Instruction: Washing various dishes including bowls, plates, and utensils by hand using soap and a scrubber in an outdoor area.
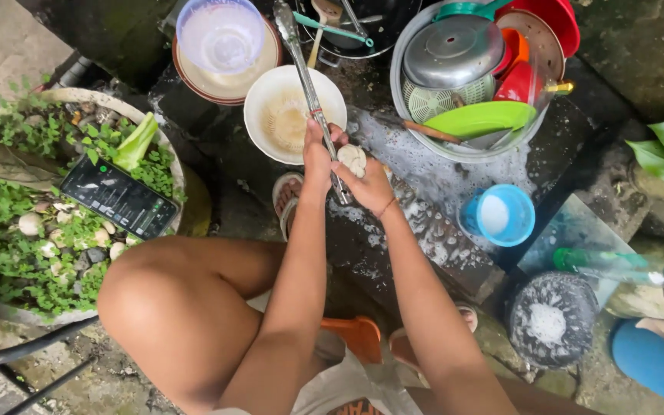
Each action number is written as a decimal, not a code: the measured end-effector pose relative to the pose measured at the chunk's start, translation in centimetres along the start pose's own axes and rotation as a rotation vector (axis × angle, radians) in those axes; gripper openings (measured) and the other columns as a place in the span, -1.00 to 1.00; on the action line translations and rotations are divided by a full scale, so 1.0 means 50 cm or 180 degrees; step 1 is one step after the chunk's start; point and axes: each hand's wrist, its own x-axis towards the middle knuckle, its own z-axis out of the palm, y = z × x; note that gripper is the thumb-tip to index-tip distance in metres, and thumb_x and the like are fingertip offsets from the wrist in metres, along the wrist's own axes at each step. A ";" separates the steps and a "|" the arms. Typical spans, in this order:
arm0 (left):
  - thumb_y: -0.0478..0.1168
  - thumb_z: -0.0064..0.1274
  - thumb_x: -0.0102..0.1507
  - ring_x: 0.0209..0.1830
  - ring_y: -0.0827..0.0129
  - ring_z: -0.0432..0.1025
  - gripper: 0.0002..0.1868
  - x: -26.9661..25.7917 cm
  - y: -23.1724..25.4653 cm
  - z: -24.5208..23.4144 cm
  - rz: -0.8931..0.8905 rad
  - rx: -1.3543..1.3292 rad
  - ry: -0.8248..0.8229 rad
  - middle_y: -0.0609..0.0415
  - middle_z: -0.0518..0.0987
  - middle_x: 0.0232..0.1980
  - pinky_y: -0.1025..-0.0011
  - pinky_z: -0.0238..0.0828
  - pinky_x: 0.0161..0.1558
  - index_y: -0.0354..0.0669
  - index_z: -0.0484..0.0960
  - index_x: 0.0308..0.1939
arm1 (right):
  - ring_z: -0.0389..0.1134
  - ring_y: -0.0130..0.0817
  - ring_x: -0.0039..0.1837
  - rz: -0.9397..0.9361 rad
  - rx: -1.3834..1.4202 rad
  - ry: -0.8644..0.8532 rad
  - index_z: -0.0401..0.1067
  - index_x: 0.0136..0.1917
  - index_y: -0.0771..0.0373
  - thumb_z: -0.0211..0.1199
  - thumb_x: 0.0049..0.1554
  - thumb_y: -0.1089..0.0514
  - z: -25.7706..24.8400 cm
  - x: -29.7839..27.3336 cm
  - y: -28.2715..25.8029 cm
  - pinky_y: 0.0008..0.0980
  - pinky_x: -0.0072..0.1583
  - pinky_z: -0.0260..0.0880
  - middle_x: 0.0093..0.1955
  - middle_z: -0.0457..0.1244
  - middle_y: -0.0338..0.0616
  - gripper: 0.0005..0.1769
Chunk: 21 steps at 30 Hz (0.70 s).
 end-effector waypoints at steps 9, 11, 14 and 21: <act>0.17 -0.56 0.44 -0.51 0.36 0.21 -0.53 -0.123 0.029 0.145 -0.0576 -0.0549 -0.0282 0.20 0.13 -0.52 0.46 0.24 -0.32 -0.10 0.30 -0.09 | 0.42 -0.22 -0.23 0.1036 0.2105 0.0384 0.47 -0.11 0.38 0.46 0.03 0.11 -0.076 -0.102 -0.013 -0.13 -0.35 0.49 -0.19 0.35 -0.08 -0.68; 0.19 -0.55 0.43 -0.57 0.37 0.18 -0.51 -0.126 -0.026 0.144 -0.0678 -0.0593 -0.0287 0.21 0.13 -0.54 0.45 0.25 -0.39 -0.10 0.32 -0.15 | 0.42 -0.12 -0.27 0.1185 0.2266 0.0500 0.46 -0.11 0.38 0.46 0.02 0.12 -0.104 -0.115 0.050 -0.08 -0.36 0.50 -0.24 0.34 0.00 -0.69; 0.20 -0.54 0.42 -0.68 0.34 0.14 -0.51 -0.144 -0.068 0.162 -0.0833 -0.0583 -0.0312 0.20 0.12 -0.58 0.37 0.28 -0.51 -0.07 0.31 -0.22 | 0.43 -0.12 -0.28 0.1385 0.2149 0.0826 0.45 -0.08 0.38 0.44 0.05 0.06 -0.166 -0.144 0.121 -0.10 -0.34 0.51 -0.26 0.34 0.03 -0.65; 0.29 -0.61 0.37 -0.90 0.37 0.13 -0.44 -0.226 -0.158 0.228 -0.1171 0.0182 -0.0148 0.19 0.17 -0.68 0.43 0.12 -0.83 0.02 0.23 -0.44 | 0.46 -0.02 -0.19 0.1638 0.1966 0.1942 0.12 0.24 0.37 0.28 0.15 0.01 -0.319 -0.216 0.339 -0.16 -0.26 0.60 -0.05 0.28 0.23 -0.42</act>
